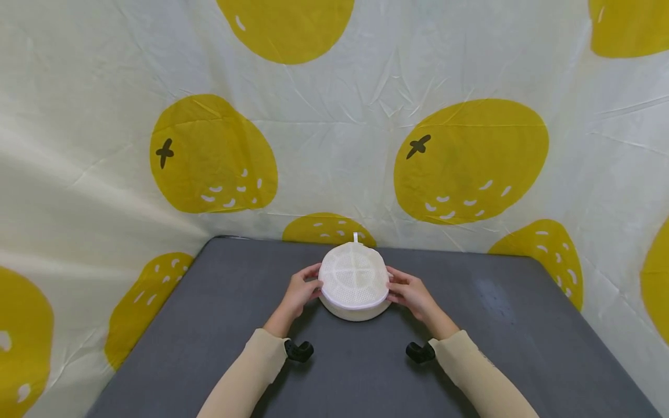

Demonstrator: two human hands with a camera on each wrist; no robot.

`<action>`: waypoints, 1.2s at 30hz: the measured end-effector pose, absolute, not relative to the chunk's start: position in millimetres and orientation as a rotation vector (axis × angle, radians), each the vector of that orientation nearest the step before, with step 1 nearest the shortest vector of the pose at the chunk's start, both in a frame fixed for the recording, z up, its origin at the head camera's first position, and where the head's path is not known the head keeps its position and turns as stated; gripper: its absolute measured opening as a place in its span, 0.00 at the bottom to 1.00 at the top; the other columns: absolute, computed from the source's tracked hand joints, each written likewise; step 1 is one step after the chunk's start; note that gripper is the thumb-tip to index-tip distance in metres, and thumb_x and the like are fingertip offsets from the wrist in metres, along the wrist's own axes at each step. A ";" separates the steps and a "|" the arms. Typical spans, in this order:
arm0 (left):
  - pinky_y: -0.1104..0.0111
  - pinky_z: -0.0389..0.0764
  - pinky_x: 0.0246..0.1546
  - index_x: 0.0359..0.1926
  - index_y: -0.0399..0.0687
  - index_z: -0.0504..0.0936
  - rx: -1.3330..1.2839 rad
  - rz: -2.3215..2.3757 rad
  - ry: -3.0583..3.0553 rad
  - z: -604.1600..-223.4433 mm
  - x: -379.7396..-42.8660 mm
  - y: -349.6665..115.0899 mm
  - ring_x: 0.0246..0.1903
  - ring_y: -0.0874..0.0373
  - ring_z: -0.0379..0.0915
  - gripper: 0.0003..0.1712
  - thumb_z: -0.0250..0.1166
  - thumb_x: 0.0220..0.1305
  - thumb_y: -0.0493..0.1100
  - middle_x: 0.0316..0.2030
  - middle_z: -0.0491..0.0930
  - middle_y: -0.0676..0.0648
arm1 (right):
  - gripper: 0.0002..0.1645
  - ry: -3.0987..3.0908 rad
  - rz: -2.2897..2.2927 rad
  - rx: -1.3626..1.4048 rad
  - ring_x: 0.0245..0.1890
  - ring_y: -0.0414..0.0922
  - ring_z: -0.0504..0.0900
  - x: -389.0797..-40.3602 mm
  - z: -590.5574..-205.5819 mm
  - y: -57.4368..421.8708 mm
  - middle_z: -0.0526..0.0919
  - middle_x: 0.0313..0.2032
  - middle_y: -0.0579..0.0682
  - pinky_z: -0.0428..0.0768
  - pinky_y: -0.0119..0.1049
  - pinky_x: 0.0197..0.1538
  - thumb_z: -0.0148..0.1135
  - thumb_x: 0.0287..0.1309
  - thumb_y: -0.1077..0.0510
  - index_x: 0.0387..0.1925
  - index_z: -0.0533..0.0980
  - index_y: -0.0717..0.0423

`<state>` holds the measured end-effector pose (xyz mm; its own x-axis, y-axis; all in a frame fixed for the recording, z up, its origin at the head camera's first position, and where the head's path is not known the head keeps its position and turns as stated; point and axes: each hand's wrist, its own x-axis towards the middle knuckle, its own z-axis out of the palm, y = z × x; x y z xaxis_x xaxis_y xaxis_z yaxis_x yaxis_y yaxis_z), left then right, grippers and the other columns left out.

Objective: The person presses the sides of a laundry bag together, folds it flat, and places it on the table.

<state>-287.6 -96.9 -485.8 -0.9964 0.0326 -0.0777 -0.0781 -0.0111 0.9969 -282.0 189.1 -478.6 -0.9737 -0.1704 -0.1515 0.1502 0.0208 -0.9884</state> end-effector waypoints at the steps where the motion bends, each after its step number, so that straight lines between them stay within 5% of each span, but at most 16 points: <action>1: 0.64 0.85 0.41 0.68 0.34 0.75 -0.059 2.176 2.151 -486.0 -287.8 -96.7 0.43 0.54 0.75 0.30 0.60 0.64 0.27 0.53 0.73 0.37 | 0.34 2.072 -2.046 -0.019 0.39 0.39 0.83 -282.1 -479.0 189.3 0.78 0.53 0.59 0.85 0.33 0.44 0.56 0.72 0.69 0.76 0.59 0.67; 36: 0.61 0.85 0.43 0.69 0.37 0.75 -0.150 2.083 2.207 -496.8 -289.5 -96.6 0.44 0.52 0.77 0.30 0.61 0.65 0.27 0.54 0.74 0.37 | 0.35 2.166 -1.943 0.065 0.33 0.41 0.83 -284.4 -485.1 187.0 0.78 0.50 0.60 0.86 0.34 0.39 0.59 0.69 0.71 0.75 0.63 0.63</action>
<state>-289.5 -96.6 -496.8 -0.9898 -0.0008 -0.1426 -0.1424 0.0578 0.9881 -284.4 187.0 -485.1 -0.9723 -0.1204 -0.2002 0.1860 0.1196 -0.9753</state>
